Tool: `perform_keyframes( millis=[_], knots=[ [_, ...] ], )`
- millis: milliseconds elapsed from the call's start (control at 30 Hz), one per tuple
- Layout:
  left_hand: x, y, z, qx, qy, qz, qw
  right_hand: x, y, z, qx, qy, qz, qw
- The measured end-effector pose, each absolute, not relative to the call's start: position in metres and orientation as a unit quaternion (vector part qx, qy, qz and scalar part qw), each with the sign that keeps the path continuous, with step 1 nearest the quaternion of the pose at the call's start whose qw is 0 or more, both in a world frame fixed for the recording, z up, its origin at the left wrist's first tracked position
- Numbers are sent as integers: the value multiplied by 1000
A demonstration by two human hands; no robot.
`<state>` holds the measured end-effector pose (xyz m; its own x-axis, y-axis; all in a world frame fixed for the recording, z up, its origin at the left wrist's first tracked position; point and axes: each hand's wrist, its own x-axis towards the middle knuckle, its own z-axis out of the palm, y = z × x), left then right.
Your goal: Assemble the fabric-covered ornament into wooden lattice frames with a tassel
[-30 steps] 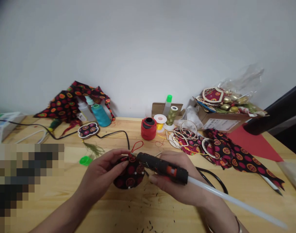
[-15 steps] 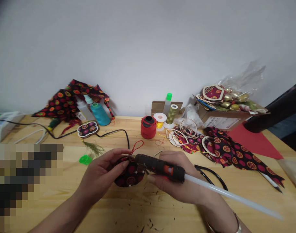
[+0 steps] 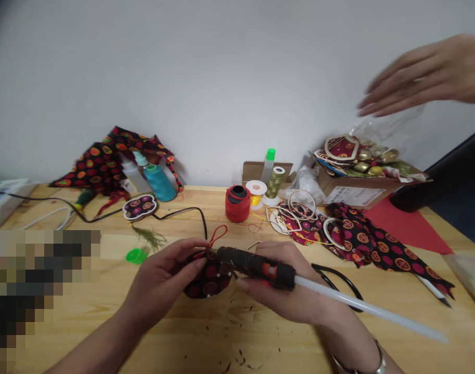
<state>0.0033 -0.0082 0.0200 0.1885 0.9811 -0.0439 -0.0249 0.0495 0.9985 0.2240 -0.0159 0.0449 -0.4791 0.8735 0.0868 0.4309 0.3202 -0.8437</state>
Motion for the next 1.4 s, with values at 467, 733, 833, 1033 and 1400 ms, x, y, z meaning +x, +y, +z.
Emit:
perform_keyframes(
  millis=[467,733,833,1033,1400],
  knots=[
    [4,-8,18,522,470,445,555,226,-16,45,-426,-768,386,284],
    [2,-8,11,516,477,450,551,229,-16,44,-425,-766,386,289],
    [3,-9,12,513,479,451,552,229,-16,45,-431,-763,378,298],
    [4,-8,18,517,476,449,552,227,-16,46,-421,-766,385,298],
    [6,-10,19,543,472,432,544,224,-17,45,-408,-771,390,296]
  ],
)
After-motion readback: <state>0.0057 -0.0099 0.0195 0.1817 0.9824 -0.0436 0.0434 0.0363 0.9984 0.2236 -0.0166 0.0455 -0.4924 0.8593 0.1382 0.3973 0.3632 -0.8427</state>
